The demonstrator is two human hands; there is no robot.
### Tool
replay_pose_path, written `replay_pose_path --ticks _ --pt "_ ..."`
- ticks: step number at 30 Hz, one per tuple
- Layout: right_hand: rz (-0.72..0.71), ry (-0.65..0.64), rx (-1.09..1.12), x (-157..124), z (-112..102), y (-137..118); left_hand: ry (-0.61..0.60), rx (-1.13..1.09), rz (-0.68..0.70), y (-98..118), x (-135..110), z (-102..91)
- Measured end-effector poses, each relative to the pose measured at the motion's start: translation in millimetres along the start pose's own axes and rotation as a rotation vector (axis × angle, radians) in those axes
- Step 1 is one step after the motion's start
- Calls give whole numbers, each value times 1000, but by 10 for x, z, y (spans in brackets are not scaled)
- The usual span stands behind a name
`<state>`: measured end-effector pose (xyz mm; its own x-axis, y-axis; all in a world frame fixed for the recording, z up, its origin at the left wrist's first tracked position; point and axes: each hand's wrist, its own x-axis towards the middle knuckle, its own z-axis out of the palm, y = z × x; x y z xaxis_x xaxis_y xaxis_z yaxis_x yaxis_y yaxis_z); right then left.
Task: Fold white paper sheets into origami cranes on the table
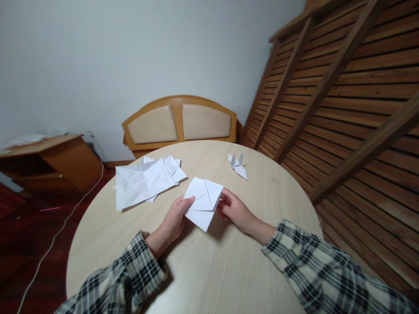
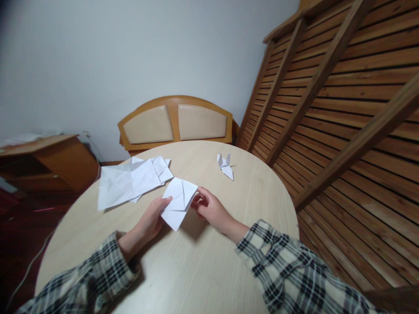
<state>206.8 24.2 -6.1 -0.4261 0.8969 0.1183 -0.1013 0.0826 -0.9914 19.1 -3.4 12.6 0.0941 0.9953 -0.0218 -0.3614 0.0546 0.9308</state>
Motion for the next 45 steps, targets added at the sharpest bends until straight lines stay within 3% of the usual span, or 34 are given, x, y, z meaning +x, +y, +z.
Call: replay_pose_path --ticks 6,11,13,21,25,28,36,42,45 --pt "-126 -143 15 -61 -26 18 -207 74 -144 -11 -49 6" --pt "31 -179 133 -81 20 -81 -383 138 -249 -5 -92 14" --pt "57 -186 141 -83 52 -126 -417 158 -248 5 -104 15" --pt "-146 -260 -5 -113 22 -148 -491 288 -195 0 -82 -33" --pt "-242 -233 -84 -109 7 -167 -529 348 -177 -27 -55 -50" --pt "-227 -193 -40 -93 19 -159 -554 310 -135 -21 -59 -34" --pt "-39 -107 57 -78 45 -139 -536 200 -172 -142 -52 -99" --pt "-22 15 46 -54 49 -154 -397 244 -83 -185 -13 -104" --pt "-19 51 56 -44 51 -163 -243 316 31 -173 23 -95"
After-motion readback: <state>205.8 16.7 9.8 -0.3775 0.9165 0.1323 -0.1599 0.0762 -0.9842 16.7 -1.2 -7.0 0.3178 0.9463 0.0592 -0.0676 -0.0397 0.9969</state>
